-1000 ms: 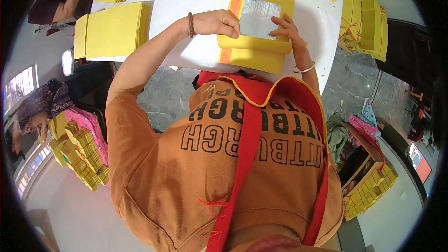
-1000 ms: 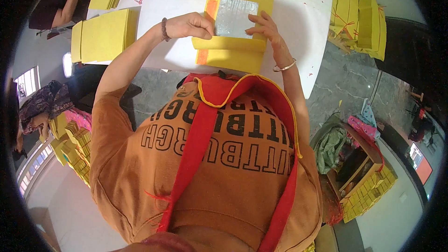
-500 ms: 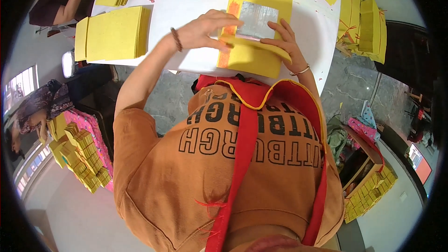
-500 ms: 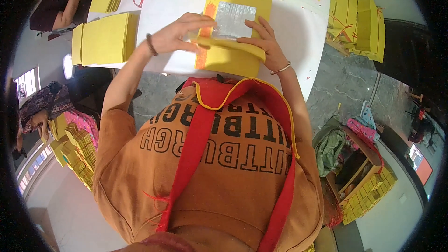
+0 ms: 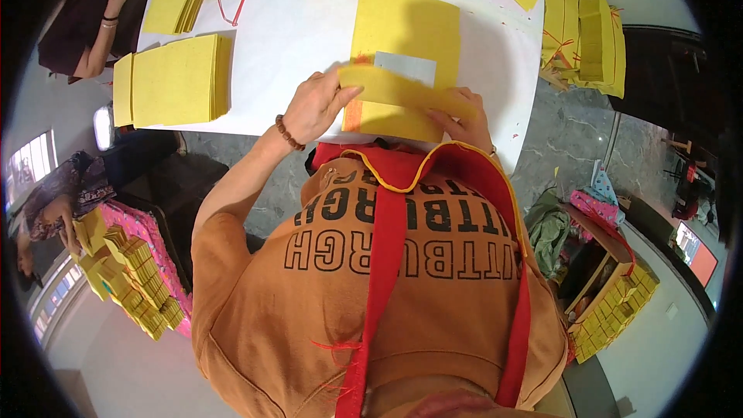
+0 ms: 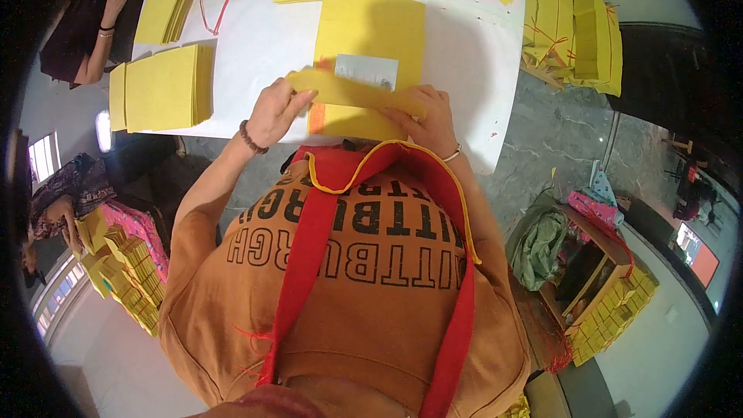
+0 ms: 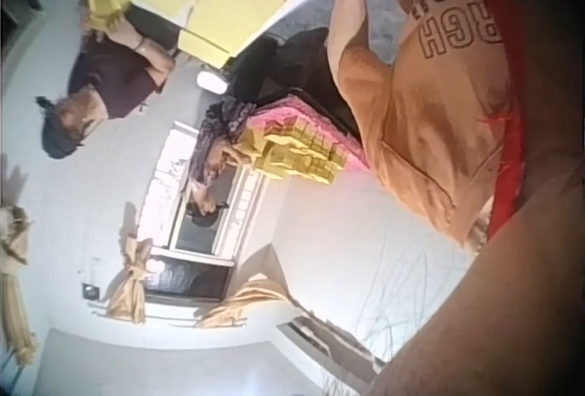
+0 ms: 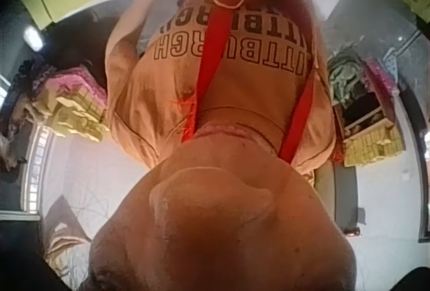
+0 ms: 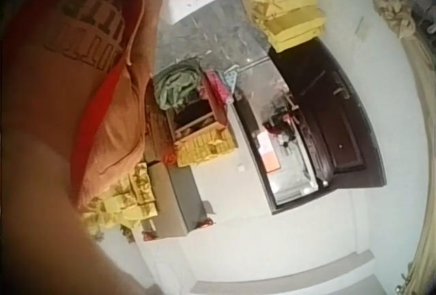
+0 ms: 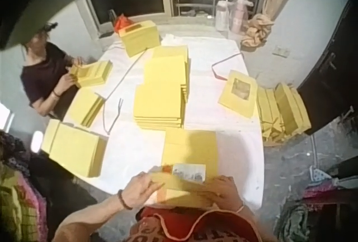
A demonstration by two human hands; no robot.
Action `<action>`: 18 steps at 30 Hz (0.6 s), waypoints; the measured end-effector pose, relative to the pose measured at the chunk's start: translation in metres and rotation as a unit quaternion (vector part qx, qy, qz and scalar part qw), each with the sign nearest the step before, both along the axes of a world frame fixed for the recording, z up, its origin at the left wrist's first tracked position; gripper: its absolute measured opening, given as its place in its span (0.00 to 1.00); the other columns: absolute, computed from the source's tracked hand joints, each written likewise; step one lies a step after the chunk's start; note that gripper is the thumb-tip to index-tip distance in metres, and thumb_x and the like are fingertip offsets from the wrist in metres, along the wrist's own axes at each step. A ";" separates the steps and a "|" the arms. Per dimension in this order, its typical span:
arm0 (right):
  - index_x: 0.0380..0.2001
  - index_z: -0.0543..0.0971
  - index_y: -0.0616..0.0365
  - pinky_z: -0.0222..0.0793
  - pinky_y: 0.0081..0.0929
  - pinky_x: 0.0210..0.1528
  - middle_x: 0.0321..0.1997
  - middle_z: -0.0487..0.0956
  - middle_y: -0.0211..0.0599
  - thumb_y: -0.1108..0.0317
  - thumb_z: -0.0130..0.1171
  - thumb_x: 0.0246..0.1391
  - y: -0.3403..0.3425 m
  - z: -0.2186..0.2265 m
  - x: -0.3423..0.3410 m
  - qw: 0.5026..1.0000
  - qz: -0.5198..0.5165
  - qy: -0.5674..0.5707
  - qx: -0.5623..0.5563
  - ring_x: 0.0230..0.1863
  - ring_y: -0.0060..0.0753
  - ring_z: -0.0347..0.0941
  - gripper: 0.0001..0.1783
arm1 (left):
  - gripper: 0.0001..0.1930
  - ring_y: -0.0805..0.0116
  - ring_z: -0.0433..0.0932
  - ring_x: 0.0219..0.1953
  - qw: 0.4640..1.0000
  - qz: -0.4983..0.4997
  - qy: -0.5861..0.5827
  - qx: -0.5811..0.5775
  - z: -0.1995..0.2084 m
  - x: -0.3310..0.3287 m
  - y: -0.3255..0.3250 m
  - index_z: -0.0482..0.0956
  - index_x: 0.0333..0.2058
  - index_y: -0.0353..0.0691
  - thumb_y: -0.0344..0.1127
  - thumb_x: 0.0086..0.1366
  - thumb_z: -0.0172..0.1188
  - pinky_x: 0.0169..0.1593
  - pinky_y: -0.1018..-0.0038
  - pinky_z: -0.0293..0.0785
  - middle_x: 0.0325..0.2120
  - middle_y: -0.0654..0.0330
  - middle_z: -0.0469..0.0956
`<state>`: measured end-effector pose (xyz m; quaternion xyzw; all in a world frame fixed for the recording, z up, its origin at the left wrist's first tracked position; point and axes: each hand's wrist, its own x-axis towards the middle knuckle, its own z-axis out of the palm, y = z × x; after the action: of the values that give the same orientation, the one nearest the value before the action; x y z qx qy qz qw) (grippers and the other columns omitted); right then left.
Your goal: Folding and stacking sheets of yellow paper with silver foil centers, commonly known as joss paper.
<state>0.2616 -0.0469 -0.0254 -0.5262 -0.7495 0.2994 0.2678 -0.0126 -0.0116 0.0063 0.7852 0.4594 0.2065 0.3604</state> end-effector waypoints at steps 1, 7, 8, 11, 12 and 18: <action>0.38 0.79 0.47 0.58 0.31 0.46 0.39 0.78 0.26 0.59 0.61 0.45 0.001 0.000 -0.002 1.000 0.000 0.000 0.002 0.42 0.27 0.70 0.14 | 0.11 0.53 0.74 0.29 1.000 0.000 0.000 0.002 -0.005 0.005 0.002 0.68 0.39 0.36 0.39 0.64 0.48 0.36 0.64 0.68 0.25 0.50 0.74; 0.42 0.75 0.61 0.70 0.23 0.35 0.36 0.80 0.39 0.61 0.62 0.47 0.013 0.001 -0.022 0.921 -0.197 0.275 -0.195 0.34 0.28 0.76 0.21 | 0.15 0.46 0.69 0.15 0.988 0.150 -0.031 -0.017 -0.034 0.029 0.025 0.60 0.27 0.36 0.42 0.66 0.47 0.19 0.60 0.63 0.11 0.48 0.68; 0.44 0.74 0.61 0.70 0.23 0.36 0.35 0.80 0.39 0.61 0.62 0.46 0.015 -0.001 -0.024 0.920 -0.225 0.278 -0.158 0.35 0.29 0.77 0.22 | 0.16 0.46 0.69 0.15 0.987 0.160 -0.009 -0.024 -0.034 0.031 0.029 0.60 0.27 0.36 0.43 0.65 0.47 0.19 0.59 0.62 0.11 0.48 0.69; 0.47 0.72 0.60 0.70 0.24 0.38 0.35 0.80 0.41 0.61 0.61 0.46 0.017 0.014 -0.034 0.919 -0.261 0.263 -0.136 0.36 0.30 0.77 0.24 | 0.17 0.46 0.70 0.15 0.983 0.180 0.003 -0.045 -0.042 0.031 0.034 0.61 0.26 0.36 0.45 0.65 0.47 0.19 0.58 0.62 0.12 0.48 0.69; 0.49 0.71 0.59 0.70 0.25 0.39 0.35 0.80 0.43 0.61 0.61 0.46 0.018 0.020 -0.035 0.918 -0.271 0.247 -0.150 0.37 0.32 0.77 0.26 | 0.18 0.46 0.70 0.16 0.981 0.187 -0.007 -0.057 -0.042 0.031 0.037 0.62 0.25 0.36 0.46 0.64 0.48 0.19 0.58 0.62 0.12 0.47 0.70; 0.50 0.72 0.58 0.69 0.28 0.39 0.35 0.79 0.46 0.60 0.62 0.44 0.025 -0.005 -0.030 0.936 -0.284 0.170 -0.120 0.34 0.37 0.77 0.28 | 0.20 0.50 0.70 0.17 0.976 0.188 0.032 -0.107 -0.041 0.030 0.047 0.65 0.22 0.34 0.48 0.61 0.50 0.22 0.62 0.63 0.13 0.48 0.70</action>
<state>0.2320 -0.0224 -0.0304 -0.6868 -0.4705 0.3832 0.4002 0.0178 0.0353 -0.0350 0.6478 0.6291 0.1951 0.3827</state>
